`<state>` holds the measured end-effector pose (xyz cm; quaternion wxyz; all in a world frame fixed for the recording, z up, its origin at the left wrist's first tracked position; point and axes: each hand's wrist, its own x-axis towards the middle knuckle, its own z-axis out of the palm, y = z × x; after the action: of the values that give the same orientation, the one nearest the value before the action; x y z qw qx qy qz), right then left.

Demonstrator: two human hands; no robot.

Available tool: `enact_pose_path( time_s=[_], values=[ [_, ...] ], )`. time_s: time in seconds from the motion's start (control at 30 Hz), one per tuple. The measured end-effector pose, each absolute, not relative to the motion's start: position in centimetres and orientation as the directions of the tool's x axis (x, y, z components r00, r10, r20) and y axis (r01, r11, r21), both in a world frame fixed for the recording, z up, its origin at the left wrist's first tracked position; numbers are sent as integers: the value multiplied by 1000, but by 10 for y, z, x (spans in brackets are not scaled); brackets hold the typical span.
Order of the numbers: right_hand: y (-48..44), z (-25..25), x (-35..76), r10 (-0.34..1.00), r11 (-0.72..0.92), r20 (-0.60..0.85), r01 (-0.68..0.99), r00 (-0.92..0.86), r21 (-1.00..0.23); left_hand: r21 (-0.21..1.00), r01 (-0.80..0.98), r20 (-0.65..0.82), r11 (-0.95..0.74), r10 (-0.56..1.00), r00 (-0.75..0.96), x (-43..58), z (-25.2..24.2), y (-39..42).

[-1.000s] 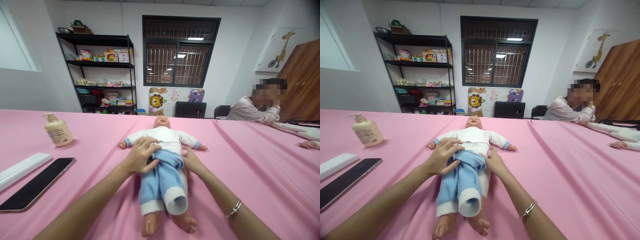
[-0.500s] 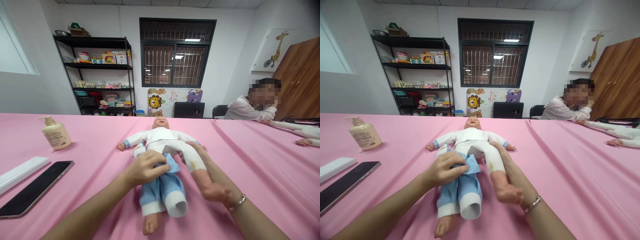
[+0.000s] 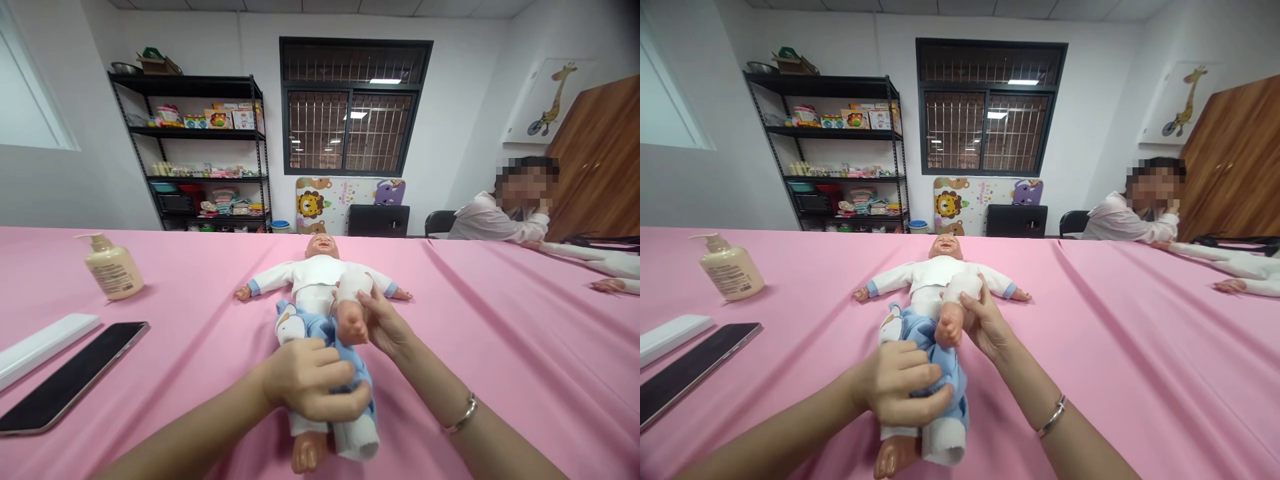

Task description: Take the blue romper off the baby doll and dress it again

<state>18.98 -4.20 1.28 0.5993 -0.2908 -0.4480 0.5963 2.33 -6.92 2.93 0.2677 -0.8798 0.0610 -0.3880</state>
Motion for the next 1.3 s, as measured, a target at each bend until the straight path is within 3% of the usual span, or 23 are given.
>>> enact_pose_path(
  time_s=[0.07,0.13,0.17,0.23,0.33,0.4,0.5,0.67,0.8,0.93,1.13,1.3],
  values=[
    [-43,10,182,971,97,199,-547,-131,-831,-511,121,695,-851,-326,641,25,29,-73],
    [-46,9,178,977,54,162,-565,-142,-823,-410,203,783,-889,-229,579,24,28,-74],
    [-47,9,178,979,32,138,-558,-149,-829,-310,245,829,-918,-136,542,24,28,-74],
    [-48,11,178,979,-3,107,-538,-175,-843,0,306,862,-952,155,483,23,30,-71],
    [-46,11,180,970,-17,110,-517,-215,-856,467,322,660,-823,567,492,27,38,-61],
    [-43,9,181,965,-11,123,-505,-231,-863,600,337,518,-725,674,527,34,44,-51],
    [-39,4,180,967,-3,119,-480,-223,-877,570,395,491,-721,684,540,47,51,-30],
    [-33,-2,181,966,-130,10,-521,-258,-844,395,567,618,-723,666,419,61,50,14],
    [-29,-4,188,956,-58,70,-418,-285,-907,434,595,629,-677,700,338,61,34,41],
    [-23,-12,190,977,4,76,-340,-200,-940,570,533,479,-626,780,403,53,24,50],
    [-11,-22,199,969,204,167,-201,183,-958,660,472,125,-584,706,698,36,46,35],
    [-2,-26,212,976,105,54,-241,209,-965,623,436,106,-649,622,775,40,52,30]
  ],
)
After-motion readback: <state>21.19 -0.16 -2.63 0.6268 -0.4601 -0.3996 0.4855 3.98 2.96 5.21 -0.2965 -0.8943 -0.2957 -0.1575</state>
